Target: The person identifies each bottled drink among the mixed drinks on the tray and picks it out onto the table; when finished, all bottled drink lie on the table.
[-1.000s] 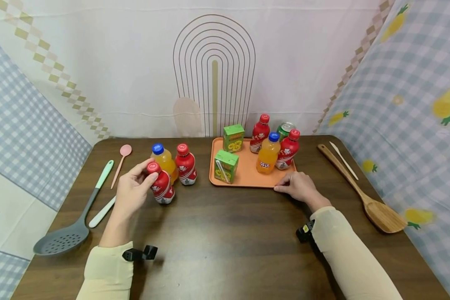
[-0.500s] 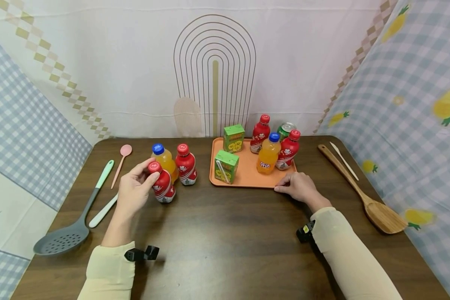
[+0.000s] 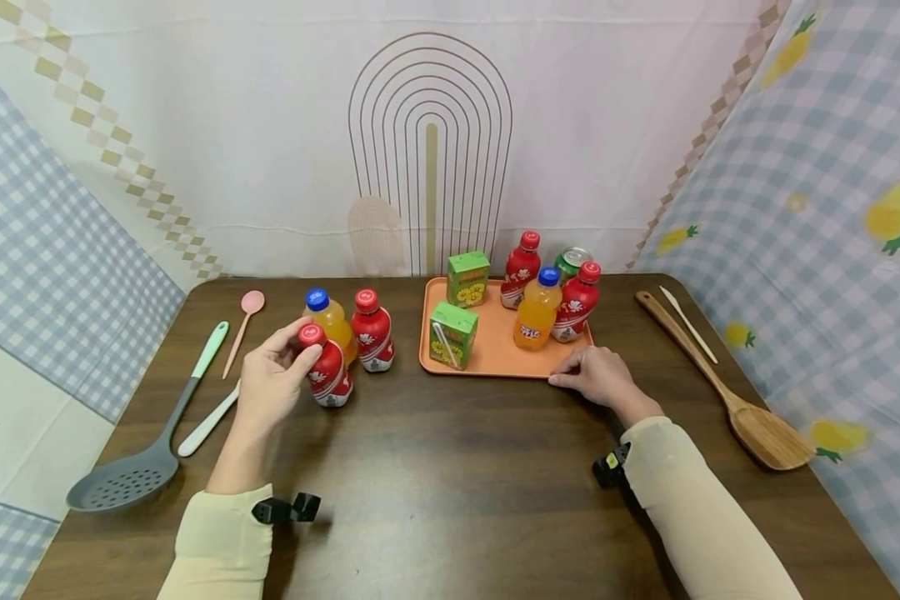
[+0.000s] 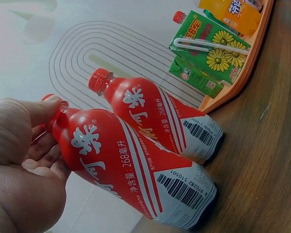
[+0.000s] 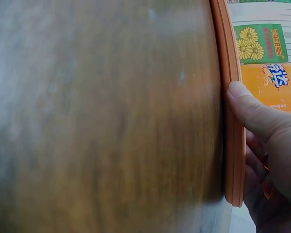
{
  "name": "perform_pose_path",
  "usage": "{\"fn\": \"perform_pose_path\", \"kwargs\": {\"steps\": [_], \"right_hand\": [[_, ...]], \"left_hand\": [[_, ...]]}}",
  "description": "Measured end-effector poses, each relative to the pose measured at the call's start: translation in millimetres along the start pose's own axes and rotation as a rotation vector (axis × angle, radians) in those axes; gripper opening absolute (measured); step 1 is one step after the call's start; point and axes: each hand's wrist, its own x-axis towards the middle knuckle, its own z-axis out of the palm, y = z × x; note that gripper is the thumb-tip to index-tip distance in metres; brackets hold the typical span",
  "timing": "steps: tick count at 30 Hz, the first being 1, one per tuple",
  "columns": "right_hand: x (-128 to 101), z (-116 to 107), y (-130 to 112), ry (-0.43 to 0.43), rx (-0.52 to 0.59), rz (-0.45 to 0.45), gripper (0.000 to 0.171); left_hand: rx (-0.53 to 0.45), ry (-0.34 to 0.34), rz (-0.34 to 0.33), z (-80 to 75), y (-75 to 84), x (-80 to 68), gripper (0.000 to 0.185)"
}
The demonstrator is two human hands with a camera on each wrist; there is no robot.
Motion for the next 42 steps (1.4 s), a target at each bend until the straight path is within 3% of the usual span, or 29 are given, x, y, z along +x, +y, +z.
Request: {"fn": "perform_pose_path", "kwargs": {"steps": [17,42], "right_hand": [[-0.7,0.4,0.0,0.020,-0.003,-0.010,0.015],[-0.2,1.6,1.6,0.026,-0.019,-0.024,0.017]], "left_hand": [[0.041,0.011,0.045,-4.6,-6.1,1.9,0.043],[0.018,0.006,-0.007,-4.3,-8.7,0.7,0.044]]}}
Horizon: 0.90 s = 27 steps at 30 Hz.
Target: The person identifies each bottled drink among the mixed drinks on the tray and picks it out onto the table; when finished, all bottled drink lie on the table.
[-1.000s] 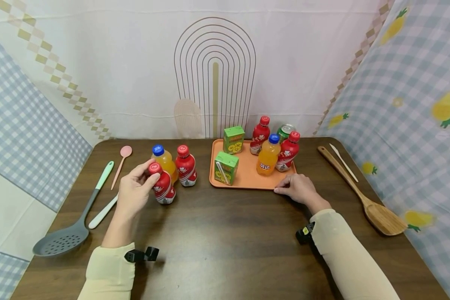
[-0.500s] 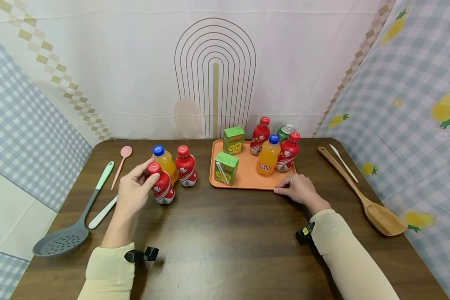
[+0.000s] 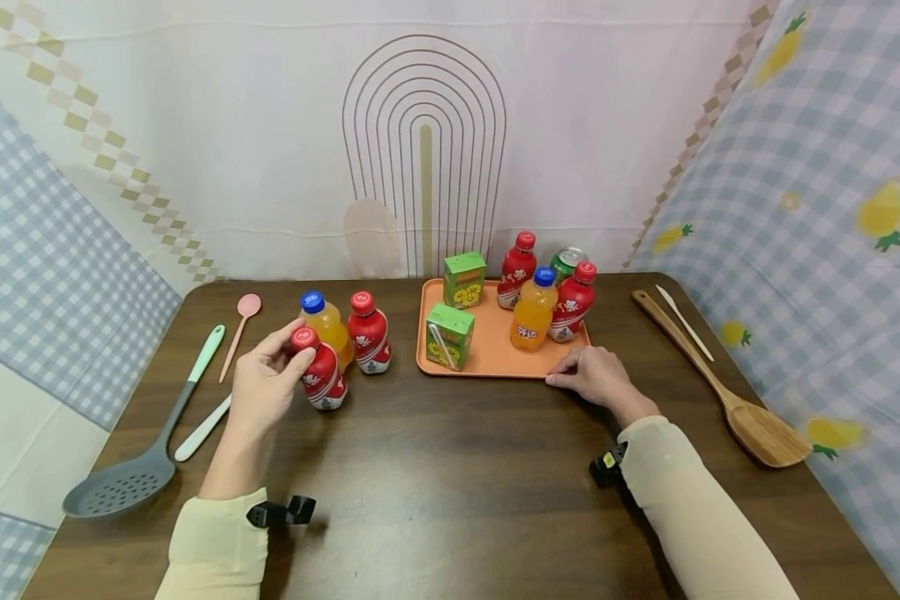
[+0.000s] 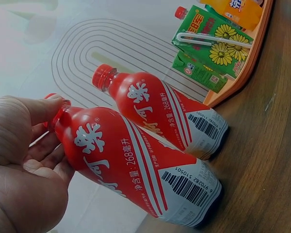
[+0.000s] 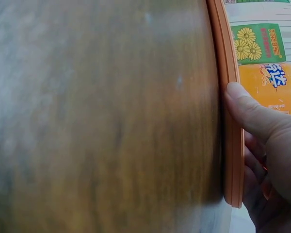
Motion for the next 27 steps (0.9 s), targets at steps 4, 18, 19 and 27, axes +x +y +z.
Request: {"fn": "perform_pose_path", "kwargs": {"steps": [4,18,19,27], "right_hand": [[-1,0,1,0.001,-0.001,-0.003,0.017],[-1,1,2,-0.013,0.003,0.012,0.018],[-1,1,2,-0.016,0.002,0.013,0.018],[1,0,1,-0.012,-0.014,0.011,0.017]], "left_hand": [[-0.032,0.005,-0.001,1.2,1.7,-0.8,0.044],[-0.018,0.027,0.031,2.9,16.2,-2.5,0.044],[-0.010,0.033,0.035,2.5,17.8,-3.0,0.044],[-0.018,0.085,0.156,3.9,33.8,-5.3,0.040]]}}
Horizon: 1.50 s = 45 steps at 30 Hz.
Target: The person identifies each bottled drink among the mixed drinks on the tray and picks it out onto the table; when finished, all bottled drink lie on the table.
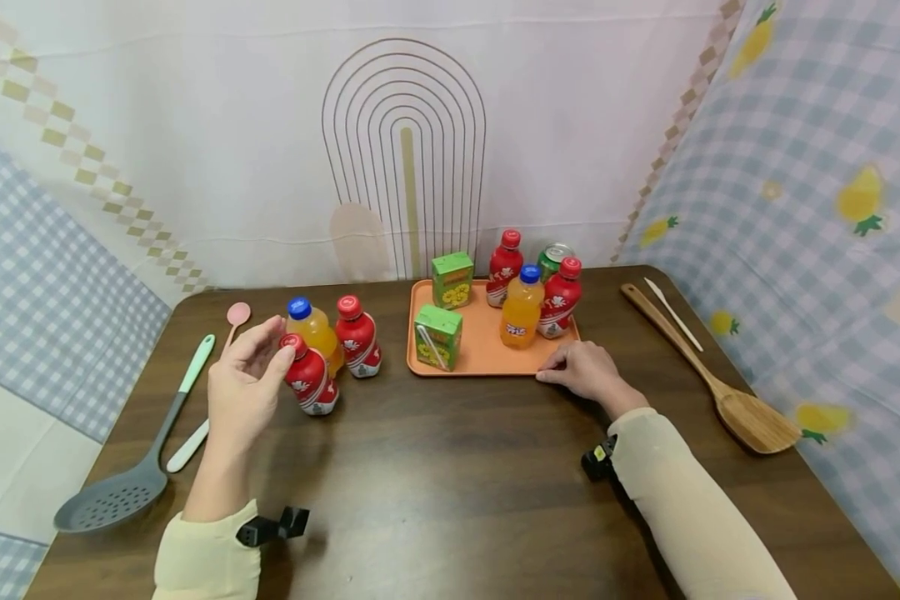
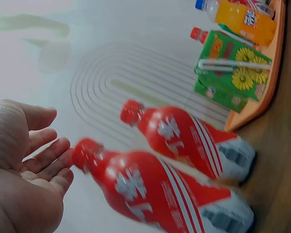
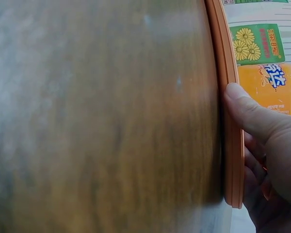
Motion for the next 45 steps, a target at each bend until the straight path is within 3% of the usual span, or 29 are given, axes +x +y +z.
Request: {"fn": "perform_pose_path", "kwargs": {"steps": [4,9,15,21,27,37,45], "right_hand": [[2,-3,-2,-0.001,-0.005,-0.002,0.017],[3,-5,-4,-0.016,-0.004,0.001,0.018],[2,-5,1,-0.013,0.004,-0.061,0.016],[-5,-6,11,0.025,0.016,-0.186,0.011],[-11,-10,20,0.085,0.013,-0.257,0.008],[-14,-9,22,0.067,-0.004,-0.238,0.009],[-13,-10,21,0.059,-0.003,-0.203,0.008]], "left_hand": [[-0.028,-0.033,0.074,7.6,16.3,0.7,0.039],[-0.112,-0.123,0.174,29.5,43.2,4.6,0.041],[-0.038,-0.261,0.210,60.9,77.0,6.9,0.038],[0.086,-0.379,0.238,86.6,64.8,16.0,0.037],[0.124,-0.476,0.251,110.8,61.9,23.4,0.038],[0.192,-0.634,0.229,175.7,61.8,43.8,0.035],[0.262,-0.705,0.173,231.1,55.5,61.7,0.038]]}}
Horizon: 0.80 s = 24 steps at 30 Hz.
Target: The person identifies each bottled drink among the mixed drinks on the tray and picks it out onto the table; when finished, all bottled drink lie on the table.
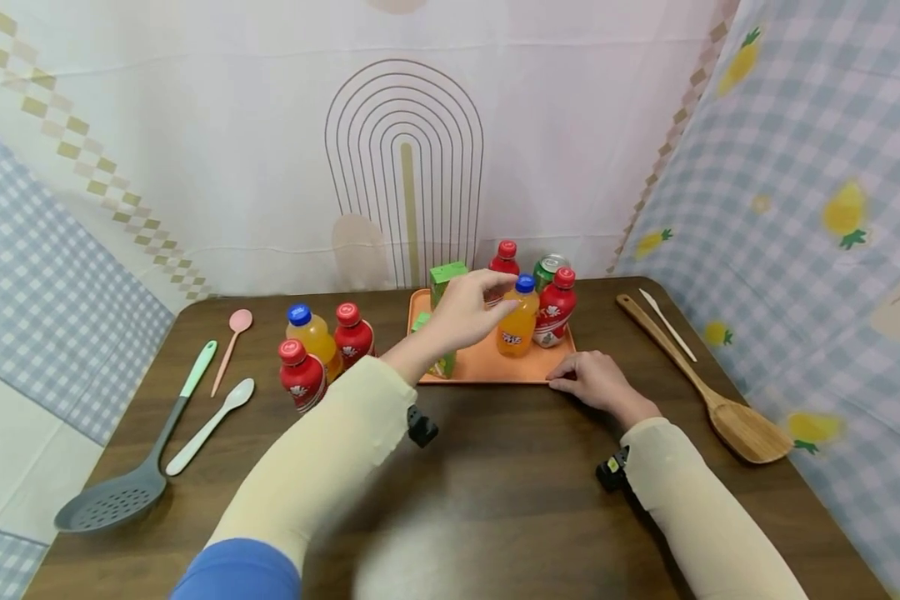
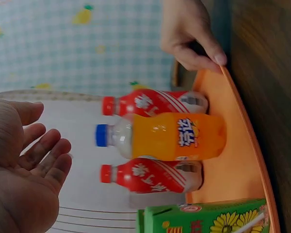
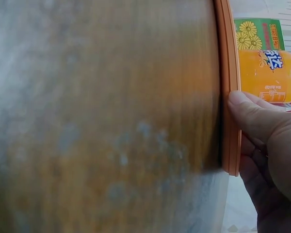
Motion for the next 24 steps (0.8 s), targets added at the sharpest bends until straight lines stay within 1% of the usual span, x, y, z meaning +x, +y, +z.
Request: {"fn": "perform_pose_path", "kwargs": {"steps": [6,10,12,16,24], "right_hand": [[1,1,0,-0.017,0.005,0.017,0.007],[0,2,0,-0.017,0.008,0.019,0.008],[-1,3,0,-0.014,0.010,0.020,0.008],[-2,3,0,-0.008,0.018,0.024,0.007],[0,2,1,-0.005,0.017,0.017,0.007]], "left_hand": [[0.088,-0.002,-0.054,20.0,-15.7,30.3,0.043],[0.130,-0.009,-0.105,33.0,-23.5,42.9,0.048],[0.128,-0.004,-0.129,39.1,-25.6,46.9,0.049],[0.089,0.007,-0.167,47.4,-27.0,51.4,0.048],[0.024,0.034,-0.220,50.8,-28.2,52.9,0.040]]}}
